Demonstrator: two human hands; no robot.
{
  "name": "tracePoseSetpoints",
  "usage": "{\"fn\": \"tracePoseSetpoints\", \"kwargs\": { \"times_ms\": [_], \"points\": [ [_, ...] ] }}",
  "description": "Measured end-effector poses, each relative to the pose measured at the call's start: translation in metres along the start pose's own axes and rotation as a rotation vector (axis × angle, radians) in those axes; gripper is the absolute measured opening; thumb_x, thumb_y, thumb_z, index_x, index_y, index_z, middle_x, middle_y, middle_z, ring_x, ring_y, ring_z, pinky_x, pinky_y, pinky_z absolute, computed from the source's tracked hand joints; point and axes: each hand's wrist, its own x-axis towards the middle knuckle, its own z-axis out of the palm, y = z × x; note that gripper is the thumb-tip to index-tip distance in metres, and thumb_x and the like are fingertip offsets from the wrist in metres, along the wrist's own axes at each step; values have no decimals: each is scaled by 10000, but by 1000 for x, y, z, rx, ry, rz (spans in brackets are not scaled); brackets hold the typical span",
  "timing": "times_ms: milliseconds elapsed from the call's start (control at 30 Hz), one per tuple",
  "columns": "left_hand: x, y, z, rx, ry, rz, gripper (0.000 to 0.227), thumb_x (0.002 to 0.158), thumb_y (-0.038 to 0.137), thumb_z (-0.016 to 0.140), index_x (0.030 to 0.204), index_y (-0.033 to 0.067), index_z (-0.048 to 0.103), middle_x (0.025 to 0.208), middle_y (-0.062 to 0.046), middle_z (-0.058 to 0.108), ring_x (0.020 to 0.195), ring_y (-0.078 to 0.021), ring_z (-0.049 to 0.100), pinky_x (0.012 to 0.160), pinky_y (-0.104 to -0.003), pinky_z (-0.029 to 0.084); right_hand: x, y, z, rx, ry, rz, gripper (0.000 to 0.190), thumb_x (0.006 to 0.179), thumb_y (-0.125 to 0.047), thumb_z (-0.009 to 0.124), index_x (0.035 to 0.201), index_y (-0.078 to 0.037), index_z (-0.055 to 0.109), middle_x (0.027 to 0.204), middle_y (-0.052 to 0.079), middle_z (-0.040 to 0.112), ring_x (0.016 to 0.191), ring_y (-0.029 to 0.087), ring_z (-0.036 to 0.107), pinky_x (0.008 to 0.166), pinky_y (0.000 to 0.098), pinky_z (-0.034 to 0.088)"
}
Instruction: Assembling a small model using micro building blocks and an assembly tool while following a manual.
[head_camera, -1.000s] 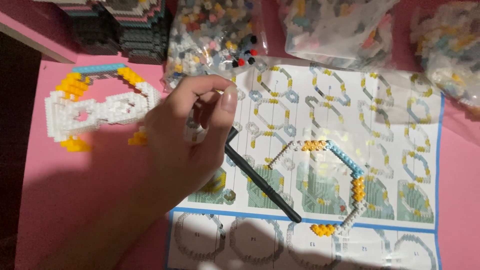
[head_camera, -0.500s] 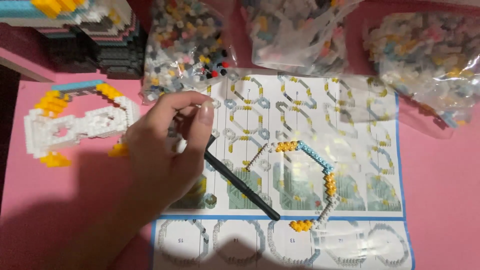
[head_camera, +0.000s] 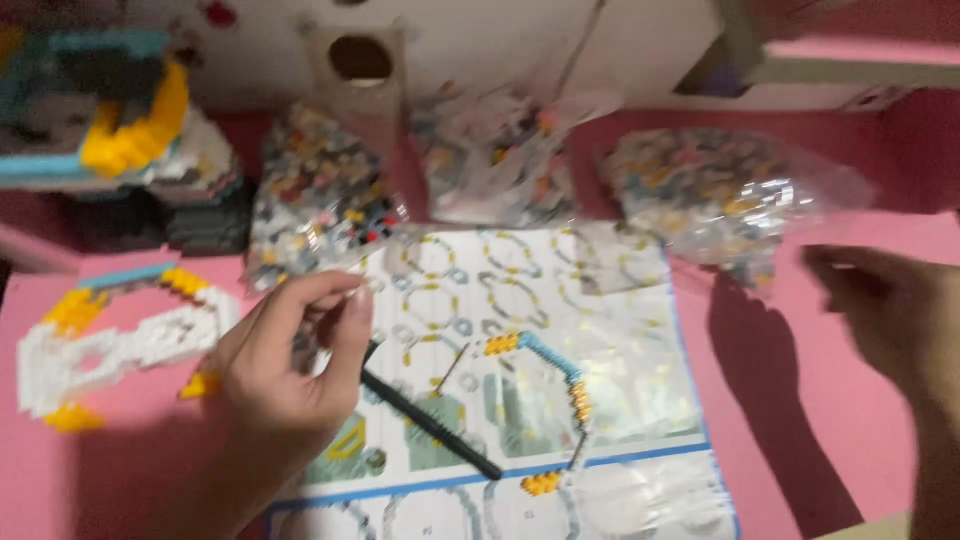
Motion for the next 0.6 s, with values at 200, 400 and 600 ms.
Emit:
{"fn": "tracePoseSetpoints", "kwargs": {
  "times_ms": [200,400,600],
  "points": [
    [-2,2,4,-25,-21,17,94,1032,77,724,1061,-11,737,886,-86,751,700,-157,668,668,-301,552,17,-70,37,-1154,80,-31,251,1127,-514,699,1261,-362,847,659,-76,749,799,205,774,610,396,560],
    [-4,1,1,-16,2,-41,172,1056,51,705,1192,-54,714,955,-117,727,854,-215,706,830,-340,561,15,-44,45,-1075,28,81,247,1139,-555,684,1089,-392,863,812,-104,788,913,175,772,706,366,547],
    [-4,1,1,-60,35,-93,165,1039,33,714,1191,-30,703,917,-84,682,797,-156,643,754,-289,541,10,-31,57,-833,97,-24,257,1194,-341,776,1322,-137,867,834,63,769,796,187,712,833,343,497]
  ]
}}
